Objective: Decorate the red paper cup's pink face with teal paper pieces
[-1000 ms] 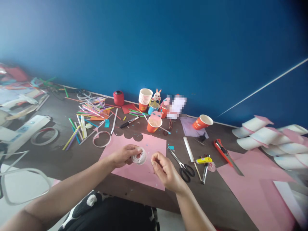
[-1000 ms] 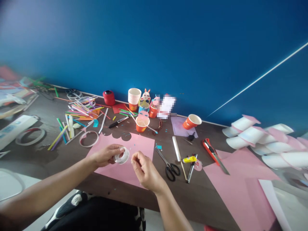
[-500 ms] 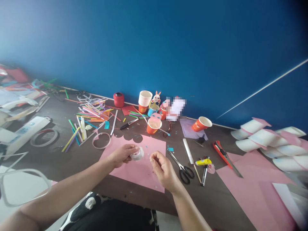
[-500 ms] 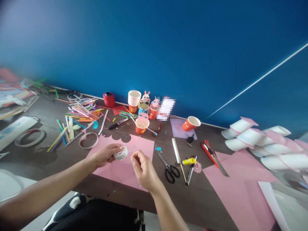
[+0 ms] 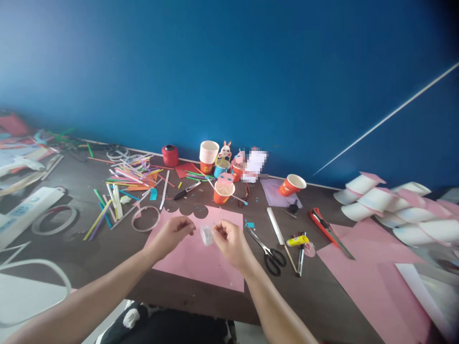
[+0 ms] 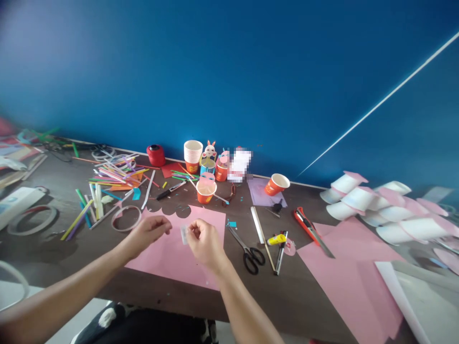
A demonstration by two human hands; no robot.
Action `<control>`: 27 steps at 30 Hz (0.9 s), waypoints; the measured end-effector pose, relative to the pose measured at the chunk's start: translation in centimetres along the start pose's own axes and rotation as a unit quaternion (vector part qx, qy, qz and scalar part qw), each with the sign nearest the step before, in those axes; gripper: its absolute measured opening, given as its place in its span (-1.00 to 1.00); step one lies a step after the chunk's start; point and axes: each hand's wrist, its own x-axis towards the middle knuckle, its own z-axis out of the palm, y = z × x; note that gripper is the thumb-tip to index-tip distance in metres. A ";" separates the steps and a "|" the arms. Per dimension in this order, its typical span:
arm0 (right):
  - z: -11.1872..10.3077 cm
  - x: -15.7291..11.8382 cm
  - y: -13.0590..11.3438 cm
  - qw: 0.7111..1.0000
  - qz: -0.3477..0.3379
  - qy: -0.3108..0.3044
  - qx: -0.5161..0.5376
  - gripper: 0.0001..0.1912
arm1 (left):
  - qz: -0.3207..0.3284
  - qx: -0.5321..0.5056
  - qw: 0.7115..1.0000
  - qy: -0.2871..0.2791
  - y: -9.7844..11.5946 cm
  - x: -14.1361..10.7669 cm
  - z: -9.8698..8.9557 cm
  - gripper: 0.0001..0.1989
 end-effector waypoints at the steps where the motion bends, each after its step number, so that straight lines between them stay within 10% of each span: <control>1: -0.1 0.3 -0.3 1.000 0.001 0.004 -0.011 -0.82 | -0.006 -0.001 1.000 -0.024 0.5 -0.6 0.1 -0.75; 14: 1.5 3.2 -3.4 0.988 0.069 -0.106 0.086 -0.75 | 0.060 0.102 0.990 0.078 -0.1 -1.3 -2.5 -0.82; 27: 3.7 2.8 -4.0 0.925 0.141 -0.163 0.312 -0.63 | 0.243 0.385 0.876 0.160 -0.2 -0.4 -3.2 -0.92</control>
